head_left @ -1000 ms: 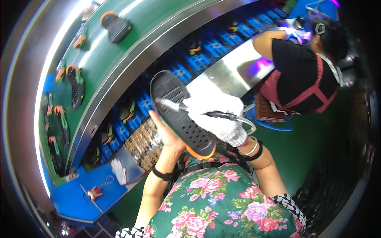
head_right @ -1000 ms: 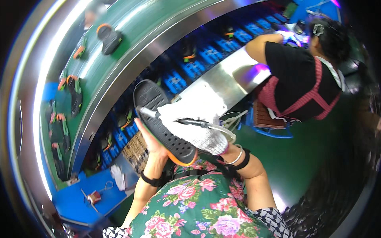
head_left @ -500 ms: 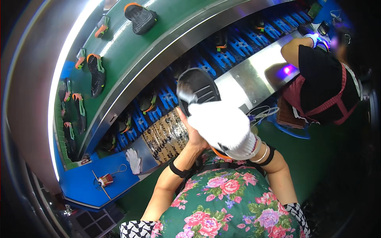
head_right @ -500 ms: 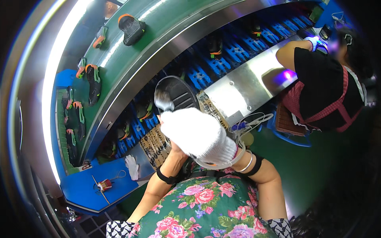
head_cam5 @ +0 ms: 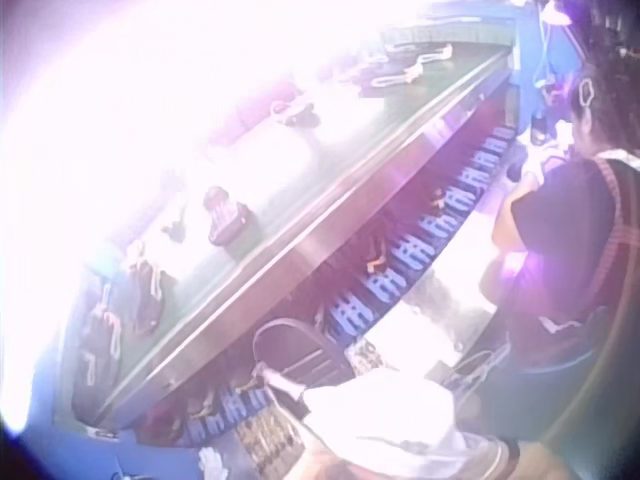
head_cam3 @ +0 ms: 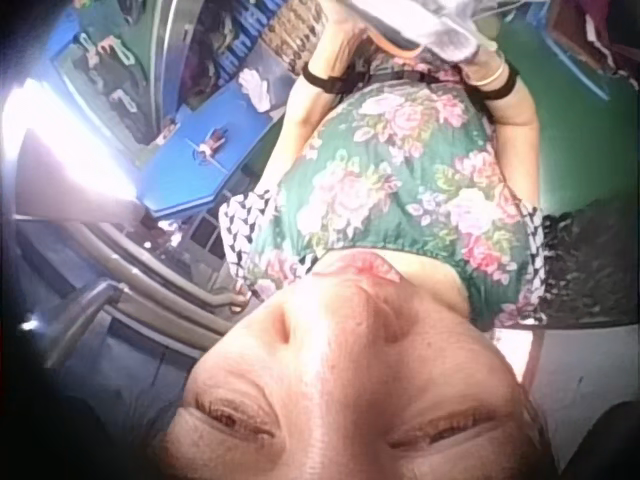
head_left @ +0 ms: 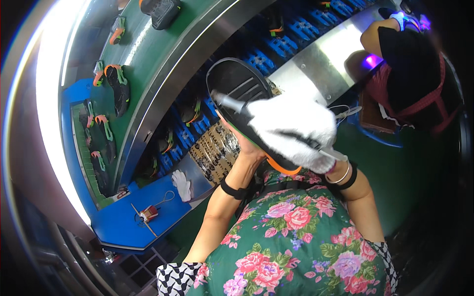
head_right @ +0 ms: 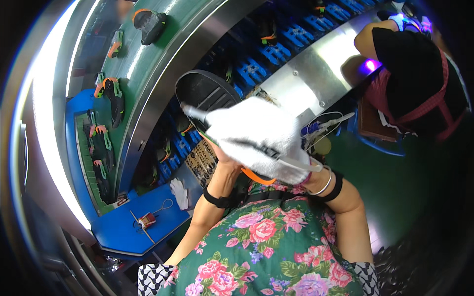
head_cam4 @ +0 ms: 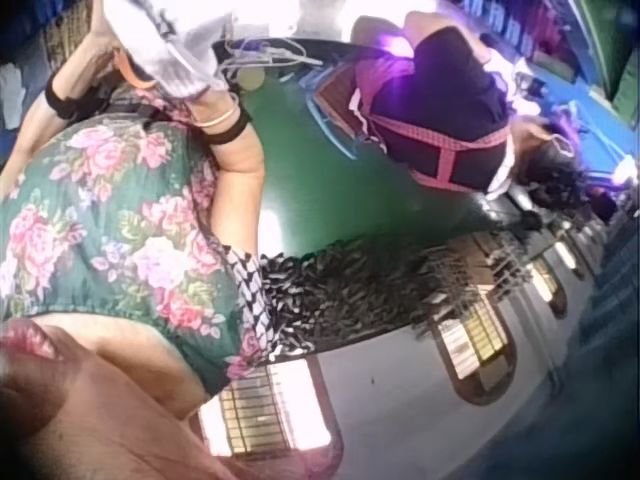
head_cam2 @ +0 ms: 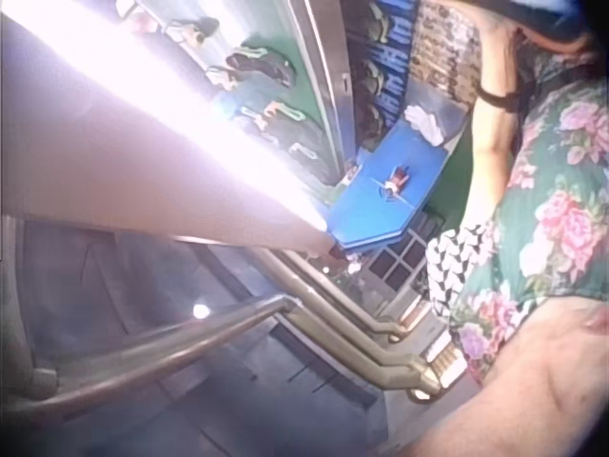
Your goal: Applying glue or adhesive to the bottom of shoe soles using a brush tool.
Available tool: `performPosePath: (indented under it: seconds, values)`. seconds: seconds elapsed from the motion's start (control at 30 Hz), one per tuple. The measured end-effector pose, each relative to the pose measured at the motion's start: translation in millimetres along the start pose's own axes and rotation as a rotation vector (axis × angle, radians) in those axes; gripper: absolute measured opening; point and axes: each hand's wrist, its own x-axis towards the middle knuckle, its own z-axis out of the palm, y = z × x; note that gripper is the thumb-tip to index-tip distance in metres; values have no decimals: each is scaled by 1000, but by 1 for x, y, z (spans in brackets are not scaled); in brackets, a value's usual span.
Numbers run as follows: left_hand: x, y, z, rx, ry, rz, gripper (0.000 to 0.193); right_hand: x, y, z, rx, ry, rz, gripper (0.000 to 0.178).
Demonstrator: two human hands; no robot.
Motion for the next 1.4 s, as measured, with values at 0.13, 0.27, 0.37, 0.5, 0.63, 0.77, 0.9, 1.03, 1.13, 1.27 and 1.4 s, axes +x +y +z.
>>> performPosePath:
  seconds: [0.13, 0.27, 0.37, 0.5, 0.63, 0.77, 0.9, 1.03, 1.13, 1.27, 1.4]
  values:
    - [1, -7, -3, 2, 9, -7, 106, -5, -4, 4, -184, 24, -108, 30]
    - [1, -12, -5, -2, 12, 11, 106, -24, 3, 10, -216, -93, -93, 26]
    - [1, -14, -9, -7, 19, 32, 107, -19, 0, 10, 76, 95, 83, 28]
    - [8, -3, -12, -32, 17, 33, 107, -20, 5, 8, -183, 11, -121, 29]
    - [16, 5, -33, 331, -462, -93, 68, -29, 1, 8, -99, -80, -49, 27]
    - [8, -15, -30, -820, -551, -183, 121, -24, 12, -8, -107, -54, -54, 28]
    - [13, -13, -25, 339, -118, -16, 123, -35, 16, 13, -187, -63, -113, 33]
    - [17, -13, -22, -302, -261, -69, 119, -27, 18, -3, 129, -31, 3, 26]
    - [12, 2, -14, -302, -202, -164, 119, -32, 23, -9, -102, -90, -55, 32]
    - [15, -9, -15, -306, -301, -162, 120, -38, 22, 4, -154, -106, -140, 30]
    - [12, 8, 3, -356, -299, -116, 123, -33, 22, -13, -20, -107, -21, 25]
